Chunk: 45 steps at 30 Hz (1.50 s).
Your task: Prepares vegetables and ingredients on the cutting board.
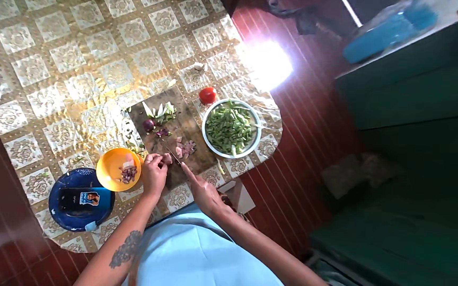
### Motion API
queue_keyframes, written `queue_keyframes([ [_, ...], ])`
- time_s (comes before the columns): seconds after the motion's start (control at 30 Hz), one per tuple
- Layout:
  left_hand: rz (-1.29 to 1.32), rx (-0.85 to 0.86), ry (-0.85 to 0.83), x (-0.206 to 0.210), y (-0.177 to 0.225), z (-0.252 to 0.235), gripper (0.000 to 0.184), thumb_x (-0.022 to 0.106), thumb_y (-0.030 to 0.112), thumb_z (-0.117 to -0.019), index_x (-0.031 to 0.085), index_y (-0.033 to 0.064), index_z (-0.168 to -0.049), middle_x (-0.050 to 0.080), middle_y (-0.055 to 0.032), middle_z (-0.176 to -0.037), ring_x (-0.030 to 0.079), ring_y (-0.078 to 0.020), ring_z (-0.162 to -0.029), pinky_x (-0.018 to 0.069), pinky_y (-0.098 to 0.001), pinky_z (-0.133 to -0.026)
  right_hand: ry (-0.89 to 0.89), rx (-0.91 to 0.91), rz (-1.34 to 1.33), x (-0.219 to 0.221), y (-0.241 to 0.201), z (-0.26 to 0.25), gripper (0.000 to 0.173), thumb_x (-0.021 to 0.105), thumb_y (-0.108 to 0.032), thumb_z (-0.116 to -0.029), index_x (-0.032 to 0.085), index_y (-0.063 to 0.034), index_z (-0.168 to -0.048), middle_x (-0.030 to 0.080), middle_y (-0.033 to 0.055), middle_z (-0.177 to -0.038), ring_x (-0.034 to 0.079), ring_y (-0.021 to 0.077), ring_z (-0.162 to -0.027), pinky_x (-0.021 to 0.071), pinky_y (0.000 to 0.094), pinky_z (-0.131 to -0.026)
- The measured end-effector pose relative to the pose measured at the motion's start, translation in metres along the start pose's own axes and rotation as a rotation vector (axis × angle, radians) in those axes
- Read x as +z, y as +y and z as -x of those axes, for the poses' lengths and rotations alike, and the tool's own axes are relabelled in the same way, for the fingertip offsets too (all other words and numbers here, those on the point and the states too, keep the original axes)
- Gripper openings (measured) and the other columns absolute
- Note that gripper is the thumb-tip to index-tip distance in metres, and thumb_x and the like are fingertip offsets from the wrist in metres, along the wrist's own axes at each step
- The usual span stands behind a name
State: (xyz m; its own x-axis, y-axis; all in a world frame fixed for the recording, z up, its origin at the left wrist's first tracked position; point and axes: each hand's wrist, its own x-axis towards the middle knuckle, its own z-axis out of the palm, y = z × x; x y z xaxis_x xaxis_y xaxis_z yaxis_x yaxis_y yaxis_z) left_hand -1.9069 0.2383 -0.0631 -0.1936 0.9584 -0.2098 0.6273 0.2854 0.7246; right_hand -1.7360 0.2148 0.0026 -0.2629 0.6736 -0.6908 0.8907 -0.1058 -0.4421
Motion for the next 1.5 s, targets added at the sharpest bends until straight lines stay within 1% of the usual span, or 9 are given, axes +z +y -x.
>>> queue_keyframes([
  [0.47, -0.103, 0.088, -0.040, 0.002, 0.002, -0.008, 0.015, 0.074, 0.007, -0.0906, 0.075, -0.0063, -0.097, 0.067, -0.0246, -0.121, 0.069, -0.0359, -0.107, 0.0560, -0.0491, -0.094, -0.053, 0.003, 0.072, 0.001, -0.026, -0.040, 0.075, 0.036, -0.003, -0.1066, 0.004, -0.0348, -0.166, 0.059, 0.0283, -0.131, 0.069, 0.0436, -0.100, 0.0551, 0.0558, -0.089],
  [0.63, -0.024, 0.092, -0.015, 0.002, -0.002, -0.006, 0.015, 0.073, 0.004, -0.0880, 0.076, -0.0032, -0.101, 0.071, -0.0199, -0.114, 0.070, -0.0321, -0.106, 0.0554, -0.0475, -0.095, 0.009, 0.005, 0.026, 0.004, 0.001, -0.013, 0.065, 0.033, -0.007, -0.1082, 0.016, -0.0317, -0.166, 0.064, 0.0249, -0.127, 0.070, 0.0424, -0.093, 0.0562, 0.0563, -0.083],
  [0.73, -0.020, 0.099, -0.013, 0.001, -0.003, -0.007, 0.013, 0.075, 0.008, -0.0896, 0.076, -0.0024, -0.097, 0.072, -0.0183, -0.109, 0.071, -0.0299, -0.101, 0.0563, -0.0467, -0.093, 0.013, -0.005, 0.045, -0.006, -0.005, -0.008, 0.068, 0.034, -0.004, -0.1065, 0.015, -0.0316, -0.166, 0.064, 0.0239, -0.126, 0.071, 0.0411, -0.092, 0.0566, 0.0552, -0.082],
  [0.93, -0.037, 0.112, -0.009, 0.001, -0.003, -0.005, 0.009, 0.073, 0.003, -0.0861, 0.076, -0.0041, -0.092, 0.070, -0.0217, -0.118, 0.071, -0.0329, -0.104, 0.0566, -0.0474, -0.093, -0.064, 0.002, 0.066, -0.002, -0.010, -0.012, 0.067, 0.032, -0.006, -0.1083, 0.011, -0.0311, -0.166, 0.063, 0.0257, -0.126, 0.070, 0.0423, -0.096, 0.0556, 0.0556, -0.086],
  [1.1, -0.077, 0.110, -0.020, 0.003, -0.004, -0.007, 0.013, 0.074, 0.007, -0.0895, 0.075, -0.0054, -0.093, 0.070, -0.0235, -0.120, 0.071, -0.0355, -0.107, 0.0563, -0.0487, -0.094, -0.030, -0.040, 0.041, 0.001, -0.023, -0.043, 0.069, 0.035, -0.006, -0.1079, 0.009, -0.0321, -0.166, 0.062, 0.0257, -0.130, 0.069, 0.0431, -0.104, 0.0550, 0.0567, -0.090],
  [1.27, -0.026, 0.107, -0.013, 0.003, -0.005, -0.007, 0.012, 0.071, 0.005, -0.0889, 0.077, -0.0028, -0.096, 0.070, -0.0200, -0.118, 0.071, -0.0302, -0.105, 0.0568, -0.0441, -0.094, -0.013, 0.001, 0.034, 0.015, 0.008, -0.010, 0.065, 0.033, -0.008, -0.1086, 0.014, -0.0310, -0.166, 0.066, 0.0262, -0.120, 0.070, 0.0438, -0.092, 0.0558, 0.0583, -0.083],
  [1.33, -0.021, 0.127, -0.027, 0.003, -0.008, -0.004, 0.011, 0.071, 0.004, -0.0901, 0.077, -0.0032, -0.096, 0.070, -0.0194, -0.118, 0.070, -0.0301, -0.105, 0.0566, -0.0440, -0.094, -0.009, -0.003, 0.026, 0.006, 0.008, -0.006, 0.065, 0.033, -0.007, -0.1079, 0.016, -0.0292, -0.166, 0.068, 0.0251, -0.119, 0.071, 0.0433, -0.093, 0.0559, 0.0574, -0.084],
  [1.43, -0.012, 0.166, -0.017, 0.000, -0.009, -0.003, 0.011, 0.071, 0.006, -0.0923, 0.076, -0.0034, -0.095, 0.071, -0.0192, -0.115, 0.071, -0.0316, -0.105, 0.0561, -0.0468, -0.095, 0.122, -0.093, 0.003, -0.002, 0.000, -0.004, 0.063, 0.035, -0.004, -0.1058, 0.024, -0.0226, -0.165, 0.069, 0.0249, -0.115, 0.071, 0.0425, -0.084, 0.0572, 0.0562, -0.076],
  [1.5, -0.005, 0.176, 0.006, 0.001, -0.010, 0.000, 0.011, 0.072, 0.006, -0.0923, 0.077, -0.0036, -0.094, 0.072, -0.0195, -0.114, 0.072, -0.0324, -0.103, 0.0571, -0.0473, -0.093, 0.122, -0.094, 0.011, -0.003, -0.006, -0.002, 0.064, 0.036, -0.004, -0.1056, 0.025, -0.0239, -0.165, 0.068, 0.0247, -0.115, 0.071, 0.0422, -0.084, 0.0569, 0.0559, -0.076],
])
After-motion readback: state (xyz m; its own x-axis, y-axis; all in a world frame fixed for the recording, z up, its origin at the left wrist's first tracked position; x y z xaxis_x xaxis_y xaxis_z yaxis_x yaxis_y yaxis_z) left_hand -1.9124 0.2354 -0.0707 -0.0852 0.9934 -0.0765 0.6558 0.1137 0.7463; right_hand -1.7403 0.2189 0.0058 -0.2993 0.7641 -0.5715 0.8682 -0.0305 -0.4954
